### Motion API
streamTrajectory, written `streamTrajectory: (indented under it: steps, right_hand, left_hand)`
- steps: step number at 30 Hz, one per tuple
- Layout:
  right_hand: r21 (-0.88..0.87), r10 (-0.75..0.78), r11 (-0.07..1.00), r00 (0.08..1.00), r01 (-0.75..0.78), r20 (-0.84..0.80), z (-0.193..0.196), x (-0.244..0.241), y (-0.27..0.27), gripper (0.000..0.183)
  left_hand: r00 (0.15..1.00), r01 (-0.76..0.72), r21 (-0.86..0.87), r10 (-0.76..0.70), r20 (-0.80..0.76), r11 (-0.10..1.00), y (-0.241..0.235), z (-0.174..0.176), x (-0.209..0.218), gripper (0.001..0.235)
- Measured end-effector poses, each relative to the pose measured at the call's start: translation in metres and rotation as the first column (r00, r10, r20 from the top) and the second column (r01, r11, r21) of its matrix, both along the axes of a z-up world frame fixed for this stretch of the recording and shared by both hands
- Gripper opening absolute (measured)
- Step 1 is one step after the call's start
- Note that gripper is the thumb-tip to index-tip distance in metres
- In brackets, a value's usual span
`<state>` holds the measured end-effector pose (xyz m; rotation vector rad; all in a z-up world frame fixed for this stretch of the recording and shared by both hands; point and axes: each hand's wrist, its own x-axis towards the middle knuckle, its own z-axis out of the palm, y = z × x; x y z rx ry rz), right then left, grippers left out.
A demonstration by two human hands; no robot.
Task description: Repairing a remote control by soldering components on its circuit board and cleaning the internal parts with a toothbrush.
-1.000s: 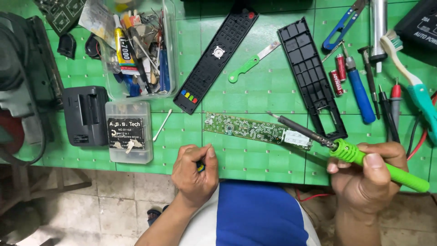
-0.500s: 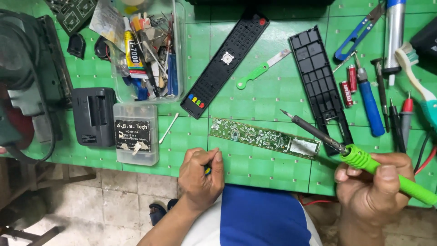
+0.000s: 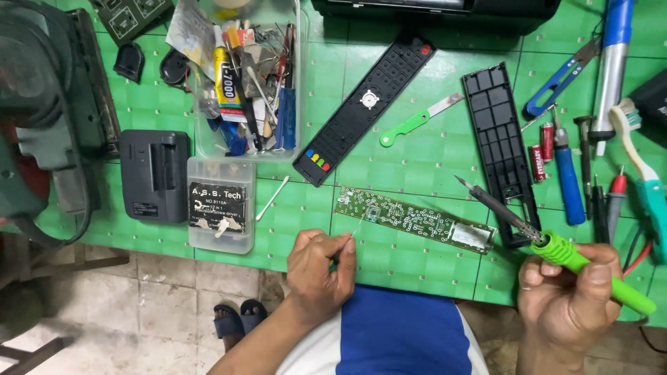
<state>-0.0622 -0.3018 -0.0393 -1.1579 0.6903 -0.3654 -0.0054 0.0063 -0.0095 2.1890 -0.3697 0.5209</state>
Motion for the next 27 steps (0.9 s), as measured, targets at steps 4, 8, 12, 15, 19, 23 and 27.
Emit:
streamTrajectory:
  steps: [4,8,12,15,19,23,27]
  right_hand:
    - [0.112,-0.004,0.994,0.998,-0.004,0.069,0.0,-0.009,-0.019,0.023]
    - [0.236,0.123,0.957,0.973,-0.168,0.195,0.022,-0.01,-0.03,0.02]
    - [0.44,0.056,0.886,0.976,-0.145,0.209,0.04,-0.008,-0.042,0.037]
    - [0.566,-0.12,0.824,0.962,-0.042,0.245,0.05,-0.009,-0.047,0.036]
    - [0.716,-0.35,0.694,0.905,0.079,0.24,0.04,-0.012,-0.068,0.034]
    - [0.723,-0.506,0.647,0.846,0.243,0.169,0.042,-0.003,-0.082,0.029]
    - [0.729,-0.649,0.562,0.754,0.392,0.095,0.047,0.004,-0.1,0.024]
  left_hand:
    - [1.0,0.008,0.003,-0.008,-0.018,1.0,0.008,0.008,0.003,0.012]
    - [1.0,-0.001,0.12,0.001,0.001,0.993,0.023,0.006,0.007,0.012]
    - [1.0,0.008,0.165,-0.01,0.009,0.986,0.029,0.01,0.011,0.008]
    - [1.0,0.002,0.19,0.001,-0.018,0.982,0.031,0.011,0.01,0.005]
    - [0.999,-0.016,0.173,0.011,0.032,0.985,0.03,-0.002,0.004,0.006]
    - [0.977,-0.183,0.198,0.201,-0.072,0.963,0.033,-0.021,-0.01,0.006]
    - [0.936,-0.278,0.228,0.316,-0.152,0.933,0.025,-0.015,-0.012,0.01]
